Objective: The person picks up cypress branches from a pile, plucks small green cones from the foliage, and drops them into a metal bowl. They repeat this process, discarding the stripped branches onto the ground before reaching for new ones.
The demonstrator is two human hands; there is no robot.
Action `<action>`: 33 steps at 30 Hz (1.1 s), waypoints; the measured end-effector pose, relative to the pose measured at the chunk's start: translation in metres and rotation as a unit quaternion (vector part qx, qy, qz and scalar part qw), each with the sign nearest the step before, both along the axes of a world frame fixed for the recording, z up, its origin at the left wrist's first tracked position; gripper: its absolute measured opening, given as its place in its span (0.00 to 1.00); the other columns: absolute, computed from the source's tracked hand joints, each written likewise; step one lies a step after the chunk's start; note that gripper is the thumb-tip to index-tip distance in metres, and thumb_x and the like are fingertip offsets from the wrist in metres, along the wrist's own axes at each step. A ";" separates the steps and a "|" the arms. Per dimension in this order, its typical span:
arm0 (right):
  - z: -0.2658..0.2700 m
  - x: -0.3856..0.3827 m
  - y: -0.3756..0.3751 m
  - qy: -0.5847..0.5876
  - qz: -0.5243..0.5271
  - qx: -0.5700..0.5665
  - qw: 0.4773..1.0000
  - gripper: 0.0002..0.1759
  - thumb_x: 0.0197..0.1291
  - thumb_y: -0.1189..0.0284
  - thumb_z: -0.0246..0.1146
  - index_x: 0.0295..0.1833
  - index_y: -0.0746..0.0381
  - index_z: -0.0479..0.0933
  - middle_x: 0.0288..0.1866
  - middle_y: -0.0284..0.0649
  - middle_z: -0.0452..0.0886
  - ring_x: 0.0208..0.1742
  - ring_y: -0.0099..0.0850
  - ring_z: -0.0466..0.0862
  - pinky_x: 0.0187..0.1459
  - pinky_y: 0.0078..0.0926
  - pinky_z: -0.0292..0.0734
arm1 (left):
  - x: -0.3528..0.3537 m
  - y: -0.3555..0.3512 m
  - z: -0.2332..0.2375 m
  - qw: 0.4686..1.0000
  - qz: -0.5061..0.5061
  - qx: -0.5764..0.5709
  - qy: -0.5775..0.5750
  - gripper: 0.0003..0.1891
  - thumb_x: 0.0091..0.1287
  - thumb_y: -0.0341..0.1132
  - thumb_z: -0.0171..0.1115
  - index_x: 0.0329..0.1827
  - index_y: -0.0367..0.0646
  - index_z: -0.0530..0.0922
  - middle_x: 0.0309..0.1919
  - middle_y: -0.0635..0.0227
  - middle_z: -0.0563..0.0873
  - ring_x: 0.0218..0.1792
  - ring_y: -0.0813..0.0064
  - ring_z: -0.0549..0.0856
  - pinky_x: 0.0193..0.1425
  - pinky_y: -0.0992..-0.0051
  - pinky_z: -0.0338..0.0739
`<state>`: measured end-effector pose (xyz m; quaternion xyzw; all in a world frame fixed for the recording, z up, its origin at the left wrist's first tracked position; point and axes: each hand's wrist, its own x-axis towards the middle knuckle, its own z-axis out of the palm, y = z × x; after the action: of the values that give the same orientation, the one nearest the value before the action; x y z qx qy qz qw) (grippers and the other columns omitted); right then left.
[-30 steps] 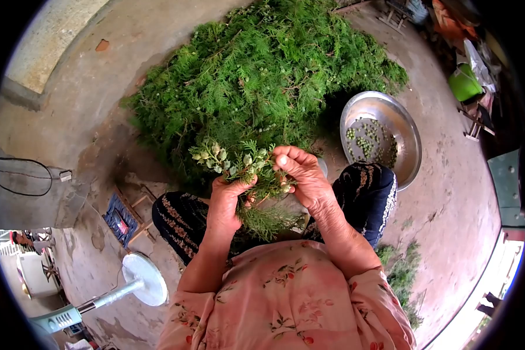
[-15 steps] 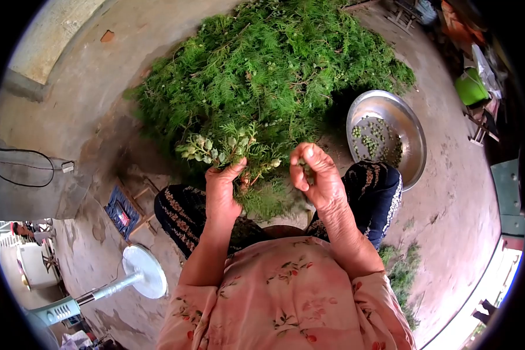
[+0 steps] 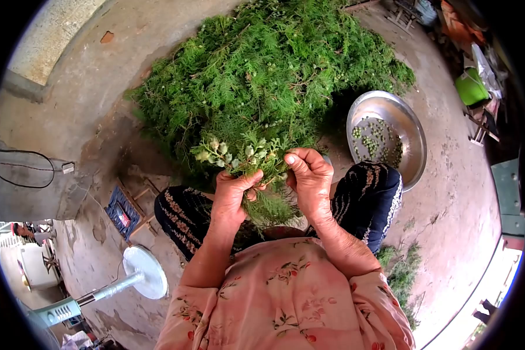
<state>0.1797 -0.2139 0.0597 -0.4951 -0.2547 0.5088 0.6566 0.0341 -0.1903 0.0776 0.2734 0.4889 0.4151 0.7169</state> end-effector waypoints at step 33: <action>0.011 0.023 0.006 0.244 0.170 0.018 0.955 0.09 0.54 0.74 0.65 0.42 0.61 0.77 0.34 0.32 0.78 0.23 0.17 0.74 0.19 0.11 0.64 | -0.011 0.006 -0.010 0.990 0.040 -0.045 -0.126 0.08 0.54 0.28 0.67 0.35 0.43 0.77 0.21 0.74 0.78 0.15 0.85 0.73 0.14 0.88 0.68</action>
<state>0.2029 -0.2080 0.0702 -0.2937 -0.1762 0.7133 0.6115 0.0234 -0.1838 0.0672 0.1661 0.4231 0.4524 0.7673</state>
